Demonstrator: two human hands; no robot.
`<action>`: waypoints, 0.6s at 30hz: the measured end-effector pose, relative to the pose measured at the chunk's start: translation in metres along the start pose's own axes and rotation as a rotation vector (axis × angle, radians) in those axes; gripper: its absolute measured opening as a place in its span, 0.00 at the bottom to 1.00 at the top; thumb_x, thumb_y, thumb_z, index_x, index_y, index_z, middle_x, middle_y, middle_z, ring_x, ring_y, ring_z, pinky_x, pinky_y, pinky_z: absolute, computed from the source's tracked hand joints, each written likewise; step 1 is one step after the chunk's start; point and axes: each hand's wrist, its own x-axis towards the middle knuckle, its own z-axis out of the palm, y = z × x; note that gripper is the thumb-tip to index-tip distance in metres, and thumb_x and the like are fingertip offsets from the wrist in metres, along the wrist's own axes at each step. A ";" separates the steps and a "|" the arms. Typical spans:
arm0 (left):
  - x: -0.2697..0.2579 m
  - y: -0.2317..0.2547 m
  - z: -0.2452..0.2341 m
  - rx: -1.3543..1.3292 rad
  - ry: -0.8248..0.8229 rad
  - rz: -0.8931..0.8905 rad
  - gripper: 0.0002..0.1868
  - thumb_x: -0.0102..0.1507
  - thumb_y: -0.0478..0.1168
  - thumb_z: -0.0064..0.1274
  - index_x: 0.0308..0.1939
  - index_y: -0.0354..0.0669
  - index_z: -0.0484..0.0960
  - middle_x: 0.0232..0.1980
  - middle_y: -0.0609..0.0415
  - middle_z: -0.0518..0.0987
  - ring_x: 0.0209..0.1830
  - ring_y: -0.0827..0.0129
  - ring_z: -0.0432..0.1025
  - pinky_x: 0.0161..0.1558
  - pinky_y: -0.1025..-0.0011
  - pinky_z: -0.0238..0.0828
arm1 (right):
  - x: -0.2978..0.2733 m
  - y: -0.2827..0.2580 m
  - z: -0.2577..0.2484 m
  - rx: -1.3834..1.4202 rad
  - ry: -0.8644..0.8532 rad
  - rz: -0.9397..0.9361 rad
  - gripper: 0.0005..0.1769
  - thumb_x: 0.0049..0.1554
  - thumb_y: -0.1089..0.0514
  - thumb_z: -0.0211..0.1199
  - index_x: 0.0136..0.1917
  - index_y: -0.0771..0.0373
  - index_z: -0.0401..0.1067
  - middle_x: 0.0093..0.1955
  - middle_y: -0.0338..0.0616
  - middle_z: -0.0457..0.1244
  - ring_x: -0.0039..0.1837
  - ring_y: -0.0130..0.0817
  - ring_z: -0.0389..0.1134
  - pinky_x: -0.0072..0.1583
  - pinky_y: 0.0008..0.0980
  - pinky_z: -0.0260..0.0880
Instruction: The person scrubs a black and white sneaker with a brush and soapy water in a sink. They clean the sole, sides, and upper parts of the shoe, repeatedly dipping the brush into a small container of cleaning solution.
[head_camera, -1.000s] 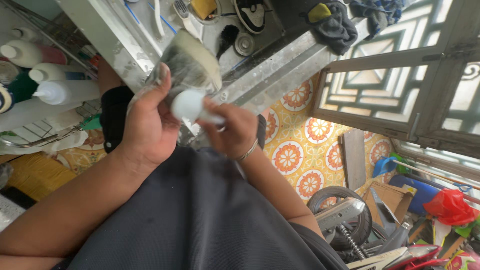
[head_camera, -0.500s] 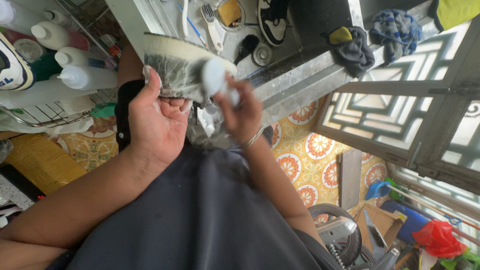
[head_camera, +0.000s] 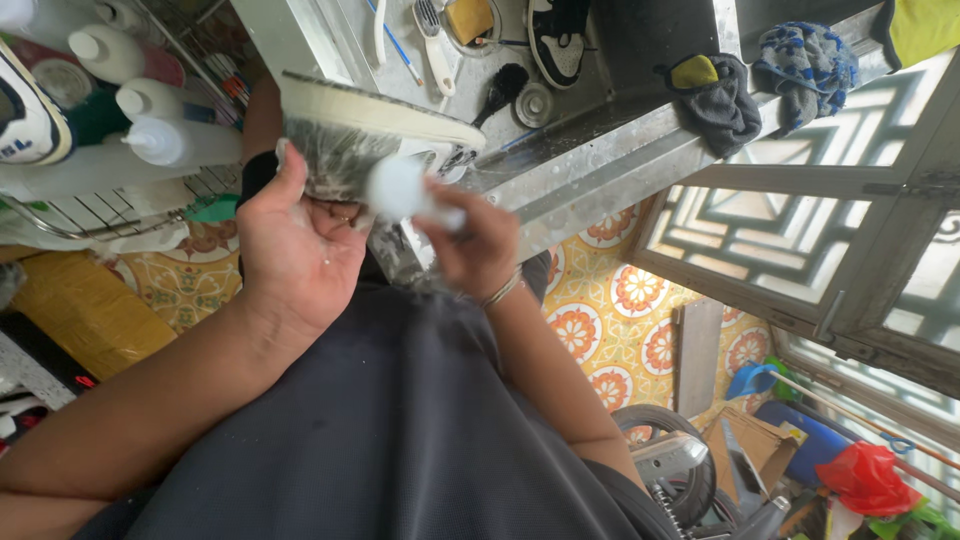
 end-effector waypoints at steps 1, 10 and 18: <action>0.001 0.003 -0.002 -0.019 0.047 -0.005 0.22 0.72 0.50 0.41 0.64 0.40 0.73 0.60 0.51 0.81 0.61 0.62 0.76 0.70 0.59 0.65 | 0.007 0.006 -0.001 0.014 0.074 0.061 0.16 0.59 0.61 0.73 0.58 0.66 0.72 0.56 0.54 0.73 0.44 0.29 0.75 0.45 0.24 0.73; 0.002 0.003 -0.026 -0.074 0.014 0.020 0.24 0.75 0.50 0.39 0.69 0.39 0.70 0.68 0.50 0.75 0.68 0.60 0.70 0.76 0.56 0.60 | -0.001 0.009 0.006 0.067 0.035 -0.013 0.16 0.60 0.63 0.73 0.58 0.64 0.71 0.53 0.53 0.71 0.51 0.35 0.76 0.50 0.30 0.76; -0.004 -0.003 0.001 -0.058 -0.077 0.052 0.25 0.74 0.50 0.41 0.69 0.37 0.69 0.68 0.49 0.75 0.70 0.59 0.69 0.78 0.55 0.58 | -0.019 0.003 0.020 0.163 0.132 0.003 0.21 0.59 0.63 0.72 0.62 0.66 0.69 0.59 0.54 0.70 0.62 0.38 0.73 0.61 0.36 0.72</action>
